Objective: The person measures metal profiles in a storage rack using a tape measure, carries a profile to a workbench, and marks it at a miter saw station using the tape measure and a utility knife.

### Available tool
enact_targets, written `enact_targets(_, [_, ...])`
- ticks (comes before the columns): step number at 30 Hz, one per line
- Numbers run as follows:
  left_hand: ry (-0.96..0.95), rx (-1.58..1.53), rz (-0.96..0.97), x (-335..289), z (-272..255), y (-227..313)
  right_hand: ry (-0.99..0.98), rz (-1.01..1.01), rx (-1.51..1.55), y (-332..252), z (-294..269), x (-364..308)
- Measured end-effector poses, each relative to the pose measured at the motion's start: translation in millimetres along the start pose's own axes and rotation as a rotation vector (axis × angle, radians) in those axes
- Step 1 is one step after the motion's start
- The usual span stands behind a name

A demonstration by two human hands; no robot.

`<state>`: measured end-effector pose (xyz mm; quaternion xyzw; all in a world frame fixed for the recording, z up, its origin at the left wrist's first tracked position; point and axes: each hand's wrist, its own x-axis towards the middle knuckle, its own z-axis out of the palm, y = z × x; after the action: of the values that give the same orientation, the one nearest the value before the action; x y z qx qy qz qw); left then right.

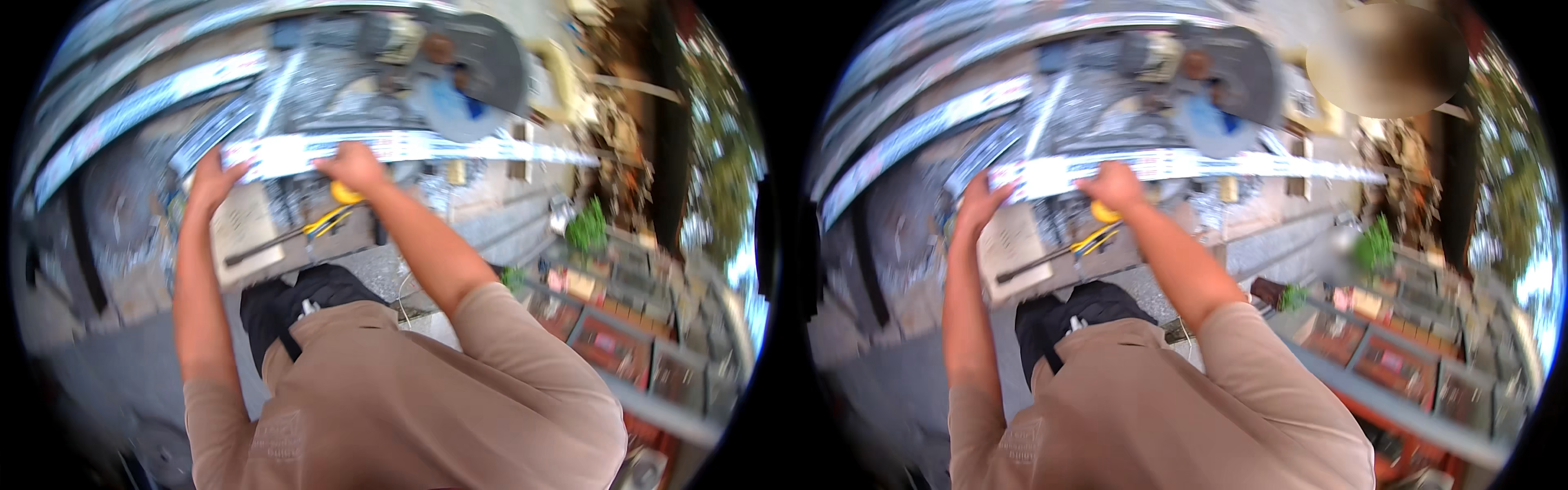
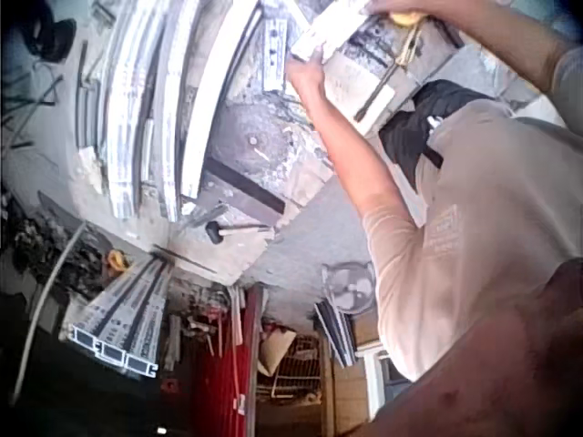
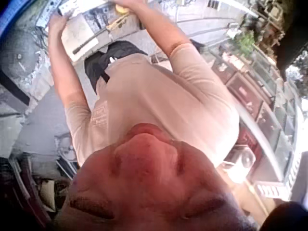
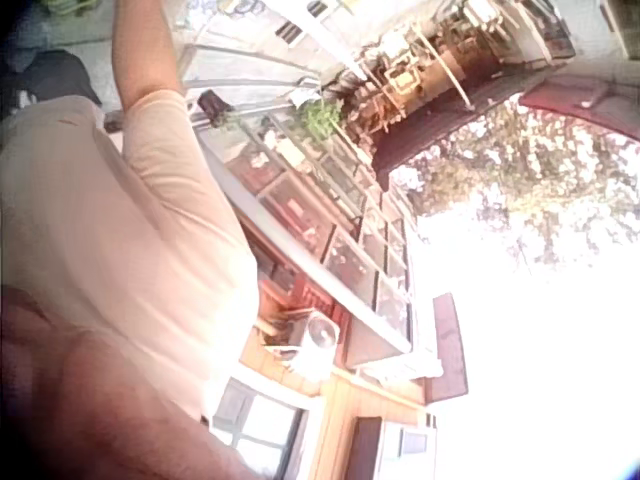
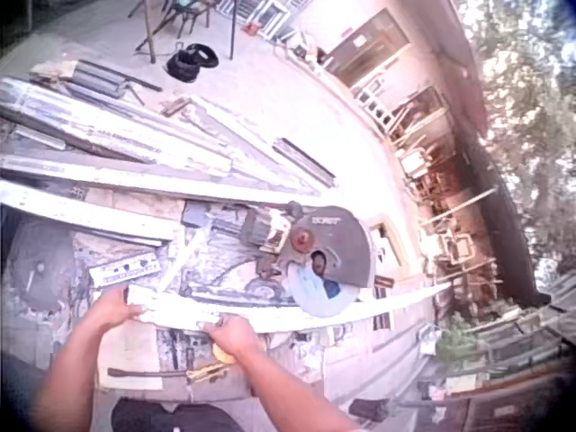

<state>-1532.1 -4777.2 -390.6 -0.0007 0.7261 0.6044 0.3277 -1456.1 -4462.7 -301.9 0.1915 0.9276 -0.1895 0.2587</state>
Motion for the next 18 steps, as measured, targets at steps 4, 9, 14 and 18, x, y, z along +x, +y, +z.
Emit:
enact_targets(4, [0.061,0.165,0.011,-3.2,1.1,-4.5,0.028,0.057,0.079,-8.1,-3.2,-16.8])
enact_targets(9, [0.181,0.459,0.107,-34.2,15.9,46.7,0.061,0.109,0.349,7.1,-18.9,-56.6])
enact_targets(14, [0.244,0.569,0.196,-63.2,22.0,53.4,0.156,0.387,0.814,66.9,-28.5,-85.7])
enact_targets(18, [0.35,0.579,0.391,-68.7,30.2,43.3,0.33,0.494,0.999,129.2,-29.8,-86.8])
